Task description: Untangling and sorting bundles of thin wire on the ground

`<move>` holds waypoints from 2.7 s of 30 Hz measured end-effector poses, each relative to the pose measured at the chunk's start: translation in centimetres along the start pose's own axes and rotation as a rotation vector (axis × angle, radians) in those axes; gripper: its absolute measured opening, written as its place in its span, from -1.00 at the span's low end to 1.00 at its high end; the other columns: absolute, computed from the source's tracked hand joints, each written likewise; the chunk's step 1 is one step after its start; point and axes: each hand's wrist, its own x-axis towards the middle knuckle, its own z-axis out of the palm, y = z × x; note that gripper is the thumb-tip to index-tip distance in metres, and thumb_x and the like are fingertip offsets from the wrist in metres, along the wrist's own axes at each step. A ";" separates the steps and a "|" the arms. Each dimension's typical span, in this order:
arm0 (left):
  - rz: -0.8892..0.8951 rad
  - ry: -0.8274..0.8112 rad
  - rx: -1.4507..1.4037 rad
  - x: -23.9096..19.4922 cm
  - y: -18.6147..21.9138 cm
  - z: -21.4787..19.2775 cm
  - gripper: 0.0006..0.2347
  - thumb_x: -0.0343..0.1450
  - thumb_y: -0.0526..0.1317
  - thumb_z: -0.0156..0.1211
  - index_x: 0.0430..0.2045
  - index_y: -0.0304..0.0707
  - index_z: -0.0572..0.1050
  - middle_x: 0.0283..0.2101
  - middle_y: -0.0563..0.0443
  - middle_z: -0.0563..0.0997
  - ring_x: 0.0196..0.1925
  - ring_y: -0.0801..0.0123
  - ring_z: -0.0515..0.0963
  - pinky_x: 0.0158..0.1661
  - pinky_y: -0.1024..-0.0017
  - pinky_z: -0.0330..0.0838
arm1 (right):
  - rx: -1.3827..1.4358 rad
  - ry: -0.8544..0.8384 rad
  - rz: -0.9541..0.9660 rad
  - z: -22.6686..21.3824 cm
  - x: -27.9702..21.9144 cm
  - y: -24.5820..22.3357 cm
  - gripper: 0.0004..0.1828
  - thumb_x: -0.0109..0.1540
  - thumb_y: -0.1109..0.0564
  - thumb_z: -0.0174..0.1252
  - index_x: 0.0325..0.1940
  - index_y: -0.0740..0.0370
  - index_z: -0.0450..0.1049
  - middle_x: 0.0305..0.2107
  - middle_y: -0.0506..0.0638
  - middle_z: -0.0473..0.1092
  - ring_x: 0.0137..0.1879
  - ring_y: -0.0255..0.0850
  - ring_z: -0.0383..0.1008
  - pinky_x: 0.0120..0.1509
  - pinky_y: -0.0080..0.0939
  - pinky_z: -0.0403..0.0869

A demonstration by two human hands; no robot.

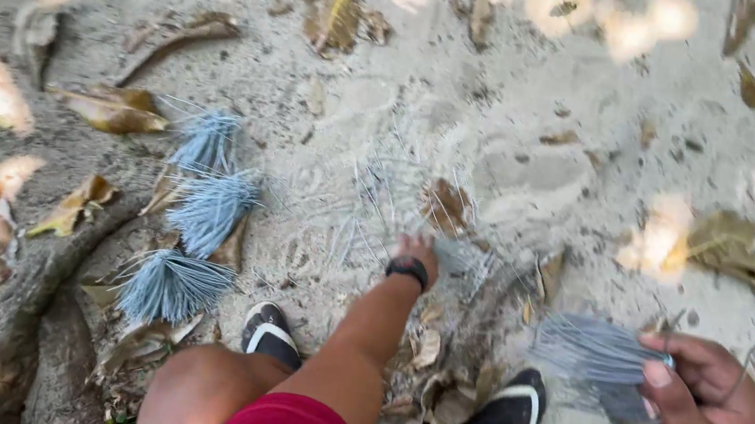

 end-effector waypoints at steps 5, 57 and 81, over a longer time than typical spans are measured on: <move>0.048 0.071 -0.101 -2.5 0.0 -1.3 -0.70 0.53 -0.19 -0.14 0.03 -0.30 0.51 0.15 -0.20 0.54 0.18 -0.08 0.48 0.26 -0.16 0.16 | -0.101 0.009 -0.033 -0.4 1.6 1.3 -0.68 0.33 0.37 0.10 0.17 0.55 0.45 -0.45 0.22 0.40 -0.42 -0.17 0.28 -0.29 -0.24 0.30; 0.308 0.550 -2.261 -27.9 -5.7 -29.8 -0.83 0.54 -0.25 0.10 -0.20 -0.11 0.20 -0.07 -0.45 0.65 -0.16 -0.12 0.74 -0.25 0.19 0.73 | -0.298 -0.294 -0.222 9.7 -1.7 -4.8 -0.49 0.34 0.00 0.09 0.38 0.04 0.35 -0.76 -0.06 0.31 -0.59 -0.21 0.40 -0.35 -0.18 0.35; 0.258 0.141 -1.931 -28.5 -2.0 -28.3 -0.66 0.54 -0.11 0.07 0.16 -0.11 0.19 -0.15 -0.24 0.67 -0.36 -0.02 0.76 -0.40 0.10 0.75 | 0.063 -0.274 -0.396 10.0 -0.9 -1.8 -0.53 0.42 0.15 0.05 0.42 0.27 0.28 -0.69 -0.01 0.31 -0.47 -0.34 0.39 -0.29 -0.34 0.44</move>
